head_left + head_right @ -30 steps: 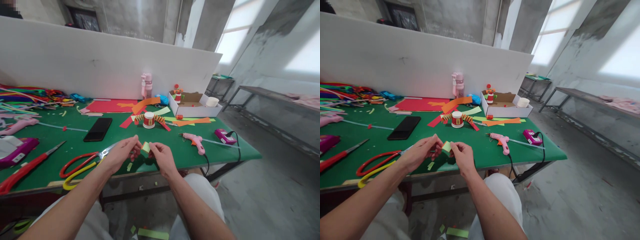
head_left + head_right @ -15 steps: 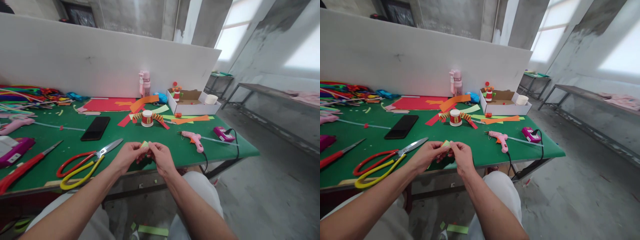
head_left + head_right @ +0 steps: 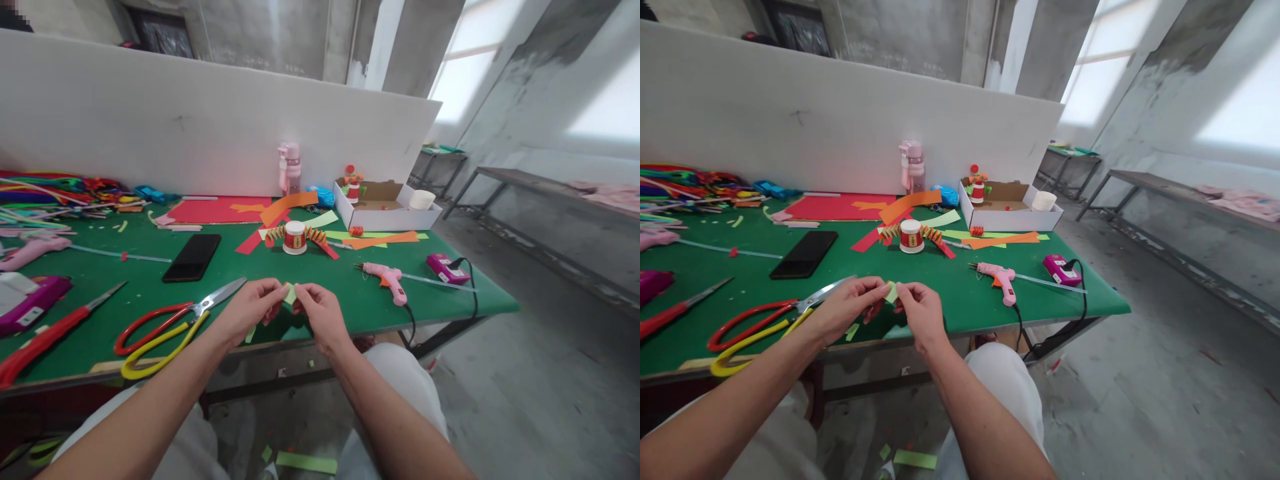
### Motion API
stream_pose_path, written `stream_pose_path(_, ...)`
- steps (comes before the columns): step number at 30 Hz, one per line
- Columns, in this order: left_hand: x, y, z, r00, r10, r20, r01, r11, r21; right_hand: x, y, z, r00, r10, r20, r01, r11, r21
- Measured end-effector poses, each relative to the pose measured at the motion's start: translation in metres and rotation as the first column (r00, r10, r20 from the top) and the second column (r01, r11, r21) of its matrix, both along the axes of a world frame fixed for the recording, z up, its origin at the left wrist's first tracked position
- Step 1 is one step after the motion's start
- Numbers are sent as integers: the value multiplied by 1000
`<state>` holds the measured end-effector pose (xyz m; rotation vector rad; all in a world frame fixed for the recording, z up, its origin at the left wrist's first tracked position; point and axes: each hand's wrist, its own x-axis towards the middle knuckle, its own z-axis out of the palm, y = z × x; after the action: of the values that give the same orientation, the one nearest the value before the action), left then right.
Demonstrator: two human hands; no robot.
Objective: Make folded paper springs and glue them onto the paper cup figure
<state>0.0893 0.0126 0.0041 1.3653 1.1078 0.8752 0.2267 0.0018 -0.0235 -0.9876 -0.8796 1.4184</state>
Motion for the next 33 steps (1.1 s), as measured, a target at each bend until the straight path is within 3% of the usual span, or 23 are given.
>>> stream_pose_path(4, 3, 0, -2, 991, 49, 126, -41, 997, -69, 2, 2, -2, 974, 68, -215, -98, 987, -131)
stream_pose_path(8, 2, 4, -2, 979, 108, 174, -76, 981, -181, 6, 5, 2, 975, 72, -211, -109, 980, -169)
stream_pose_path(14, 4, 1, 0, 943, 173, 283, -76, 944, -321, 6, 3, 8, 998, 58, -11, -56, 992, 109)
stream_pose_path(17, 8, -4, 0, 942, 150, 299, -48, 945, -324, 3, 2, 7, 998, 50, 30, -54, 985, 166)
stream_pose_path(20, 6, -4, 1, 965, 137, 225, -75, 962, -264, 3, 4, 6, 999, 30, -30, -26, 991, 132)
stream_pose_path(25, -13, 7, 7, 951, 299, 85, -304, 951, 59, 8, 5, 6, 987, 43, -153, -38, 999, 37)
stream_pose_path(29, -19, 8, 12, 964, 238, 116, -256, 949, 186, 6, 1, 7, 982, 96, -163, -94, 995, 18)
stream_pose_path(33, -17, 5, 14, 971, 198, 135, -223, 954, 202, 3, -1, 7, 980, 124, -154, -122, 992, 21)
